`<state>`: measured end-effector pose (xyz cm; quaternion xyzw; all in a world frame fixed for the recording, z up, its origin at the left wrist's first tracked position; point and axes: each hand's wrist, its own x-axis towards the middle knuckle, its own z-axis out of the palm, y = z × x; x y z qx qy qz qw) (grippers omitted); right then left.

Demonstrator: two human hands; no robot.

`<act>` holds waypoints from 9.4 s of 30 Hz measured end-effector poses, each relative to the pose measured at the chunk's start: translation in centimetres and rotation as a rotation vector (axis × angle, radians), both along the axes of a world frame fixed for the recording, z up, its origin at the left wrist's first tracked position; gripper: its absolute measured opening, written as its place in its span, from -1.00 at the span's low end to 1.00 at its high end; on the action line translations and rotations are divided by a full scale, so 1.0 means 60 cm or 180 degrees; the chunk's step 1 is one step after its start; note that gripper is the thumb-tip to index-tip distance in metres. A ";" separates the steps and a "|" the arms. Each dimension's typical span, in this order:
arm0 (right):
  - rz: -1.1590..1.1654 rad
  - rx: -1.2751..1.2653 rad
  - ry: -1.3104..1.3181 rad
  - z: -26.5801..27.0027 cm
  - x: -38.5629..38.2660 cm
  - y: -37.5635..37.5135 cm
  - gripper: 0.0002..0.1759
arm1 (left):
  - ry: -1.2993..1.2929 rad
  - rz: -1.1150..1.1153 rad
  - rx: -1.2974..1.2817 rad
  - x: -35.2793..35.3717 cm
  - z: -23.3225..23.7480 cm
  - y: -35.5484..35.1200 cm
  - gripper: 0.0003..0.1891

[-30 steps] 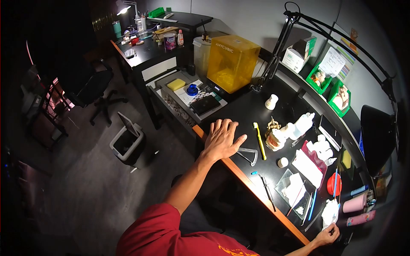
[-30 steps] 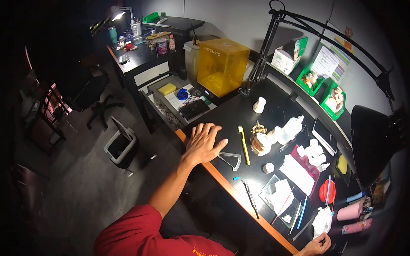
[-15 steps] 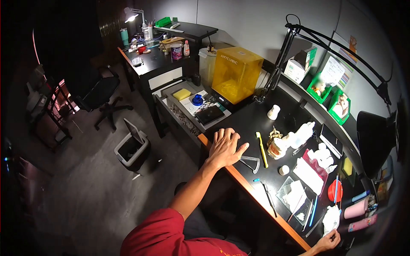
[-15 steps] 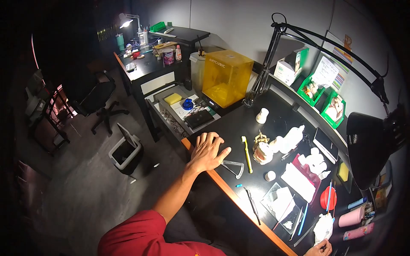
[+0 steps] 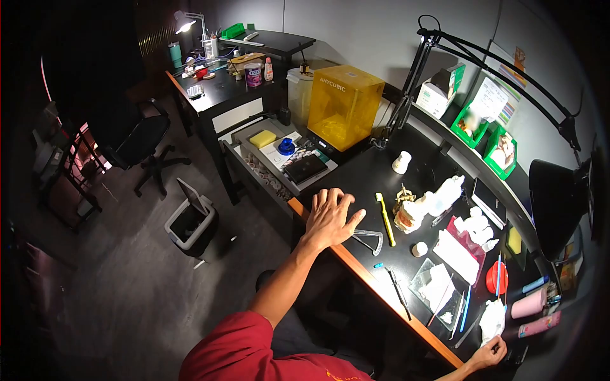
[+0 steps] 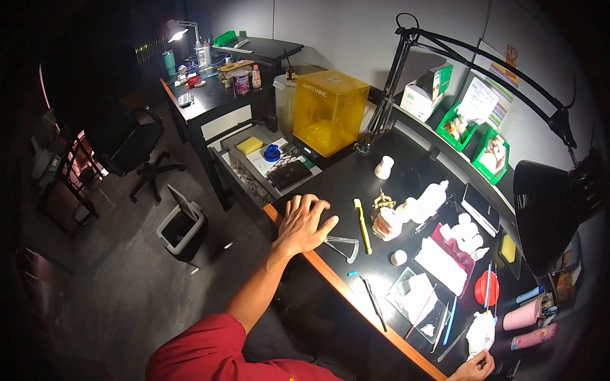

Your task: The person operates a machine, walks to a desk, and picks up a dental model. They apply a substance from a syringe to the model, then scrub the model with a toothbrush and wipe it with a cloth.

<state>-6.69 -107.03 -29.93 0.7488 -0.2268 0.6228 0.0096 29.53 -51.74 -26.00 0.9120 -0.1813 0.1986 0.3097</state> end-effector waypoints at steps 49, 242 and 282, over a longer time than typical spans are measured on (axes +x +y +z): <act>-0.0058 0.0775 -0.0232 0.040 0.011 0.096 -0.90 | -0.0152 0.0158 0.0494 0.003 -0.001 -0.003 -0.52; 0.2816 0.2982 0.1853 0.167 0.044 0.351 -0.77 | -0.0955 -0.1810 -0.0528 -0.199 0.039 -0.085 -0.48; 0.0589 0.0557 0.0328 0.243 0.066 0.024 -0.83 | -0.0129 -0.0501 -0.0281 -0.075 -0.011 -0.081 -0.26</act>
